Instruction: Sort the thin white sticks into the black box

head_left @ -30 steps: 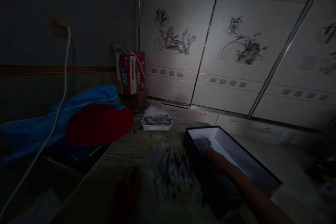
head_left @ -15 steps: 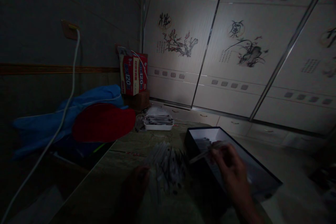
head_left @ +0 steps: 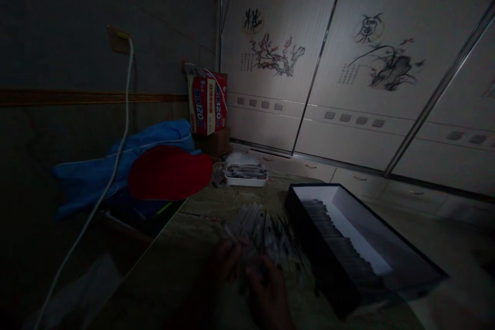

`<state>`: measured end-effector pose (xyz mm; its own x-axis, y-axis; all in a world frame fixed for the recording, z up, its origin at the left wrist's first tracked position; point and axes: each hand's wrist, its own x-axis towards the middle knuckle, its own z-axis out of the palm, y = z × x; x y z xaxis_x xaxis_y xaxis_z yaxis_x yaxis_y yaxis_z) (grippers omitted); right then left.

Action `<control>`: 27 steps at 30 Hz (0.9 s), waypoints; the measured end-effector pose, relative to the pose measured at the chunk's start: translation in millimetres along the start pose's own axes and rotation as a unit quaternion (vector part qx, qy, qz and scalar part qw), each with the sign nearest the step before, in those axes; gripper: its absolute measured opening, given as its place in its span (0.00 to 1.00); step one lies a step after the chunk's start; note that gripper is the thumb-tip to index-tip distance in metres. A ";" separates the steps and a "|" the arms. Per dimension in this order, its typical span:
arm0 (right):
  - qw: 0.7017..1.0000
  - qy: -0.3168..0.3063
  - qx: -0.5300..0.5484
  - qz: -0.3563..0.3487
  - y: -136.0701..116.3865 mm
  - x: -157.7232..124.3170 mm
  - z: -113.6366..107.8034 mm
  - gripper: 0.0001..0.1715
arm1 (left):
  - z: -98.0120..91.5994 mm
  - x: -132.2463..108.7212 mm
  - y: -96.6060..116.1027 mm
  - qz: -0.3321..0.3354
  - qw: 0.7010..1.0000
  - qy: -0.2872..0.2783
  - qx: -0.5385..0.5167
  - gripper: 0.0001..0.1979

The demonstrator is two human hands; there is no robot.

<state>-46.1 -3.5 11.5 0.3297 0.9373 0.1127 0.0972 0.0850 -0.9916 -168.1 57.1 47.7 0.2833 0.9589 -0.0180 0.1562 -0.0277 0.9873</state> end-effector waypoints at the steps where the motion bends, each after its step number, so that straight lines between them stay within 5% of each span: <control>1: 1.000 -0.012 0.008 0.007 3.2 -2.5 2.7 0.27 | -0.7 0.3 0.5 -0.006 1.000 0.000 -0.006 0.19; 11: 0.977 -0.162 0.099 0.098 3.1 -0.4 1.2 0.31 | 4.2 14.6 -22.4 -0.023 0.991 -0.047 -0.125 0.21; 15: 0.978 -0.144 0.114 0.102 -4.8 -1.0 -2.2 0.34 | 1.0 13.0 -19.1 -0.006 0.996 -0.052 -0.078 0.21; 22: 0.992 -0.107 -0.060 0.006 -2.7 -6.9 5.9 0.33 | -4.3 1.2 -0.4 -0.015 0.999 0.016 -0.033 0.20; 27: 0.970 -0.087 -0.225 -0.041 -8.6 -8.4 16.2 0.36 | -6.1 1.1 -1.8 -0.061 0.996 0.062 0.013 0.20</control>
<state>-64.9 -6.7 18.1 0.1429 0.9800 0.1388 0.5293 0.0428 -0.8474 -173.9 59.9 46.8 0.1424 0.9830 -0.1160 0.2071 0.0850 0.9746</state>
